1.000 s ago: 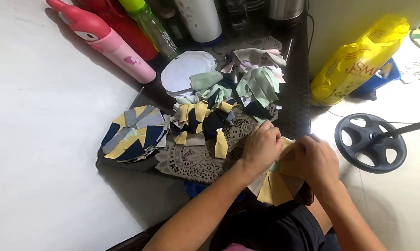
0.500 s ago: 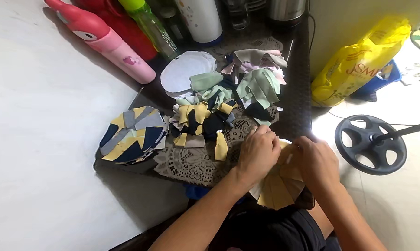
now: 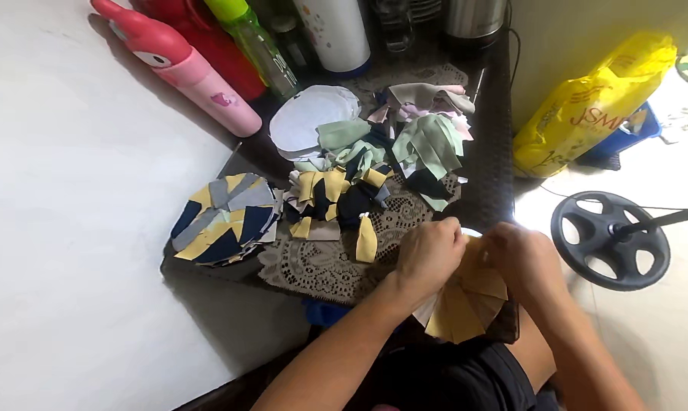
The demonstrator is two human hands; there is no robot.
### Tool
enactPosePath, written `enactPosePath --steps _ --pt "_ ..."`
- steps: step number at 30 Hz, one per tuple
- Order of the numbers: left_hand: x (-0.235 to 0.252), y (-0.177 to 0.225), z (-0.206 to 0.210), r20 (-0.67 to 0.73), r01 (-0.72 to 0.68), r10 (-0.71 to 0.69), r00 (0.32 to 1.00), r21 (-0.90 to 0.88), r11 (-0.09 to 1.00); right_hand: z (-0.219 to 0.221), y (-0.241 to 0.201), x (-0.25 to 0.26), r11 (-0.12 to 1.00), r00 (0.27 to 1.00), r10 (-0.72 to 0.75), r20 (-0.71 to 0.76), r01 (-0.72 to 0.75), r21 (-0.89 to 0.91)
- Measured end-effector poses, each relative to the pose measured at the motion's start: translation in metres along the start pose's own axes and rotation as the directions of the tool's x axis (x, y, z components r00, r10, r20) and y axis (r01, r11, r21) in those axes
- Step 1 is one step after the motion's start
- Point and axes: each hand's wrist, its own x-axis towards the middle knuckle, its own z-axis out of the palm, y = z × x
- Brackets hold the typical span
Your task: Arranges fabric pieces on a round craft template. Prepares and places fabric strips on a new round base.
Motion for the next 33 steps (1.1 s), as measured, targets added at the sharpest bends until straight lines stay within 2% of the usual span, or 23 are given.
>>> enactPosePath --steps 8,20,26,28,31,33 --pt "0.010 -0.005 0.015 -0.113 -0.042 0.043 0.993 0.012 0.999 0.007 -0.003 0.006 0.995 0.999 0.035 -0.030 -0.037 -0.092" --pt "0.015 -0.004 0.013 -0.119 -0.013 0.015 0.993 0.020 1.000 0.009 -0.005 0.008 0.993 0.998 0.052 -0.023 -0.054 -0.105" --pt "0.017 -0.005 0.010 -0.086 0.017 -0.018 0.996 -0.019 1.000 0.012 0.017 -0.006 0.997 0.953 -0.080 -0.291 0.074 -0.032" --pt "0.014 -0.008 0.013 -0.139 -0.037 0.032 0.990 -0.029 0.999 0.017 0.020 -0.014 0.992 0.931 -0.125 -0.343 0.115 -0.049" --pt "0.008 -0.016 0.020 -0.261 -0.206 0.195 0.945 -0.016 0.978 0.025 0.023 -0.019 0.984 0.911 -0.180 -0.370 0.159 -0.087" --pt "0.002 -0.020 0.022 -0.271 -0.271 0.261 0.926 0.002 0.963 0.030 0.024 -0.018 0.979 0.905 -0.203 -0.375 0.178 -0.100"
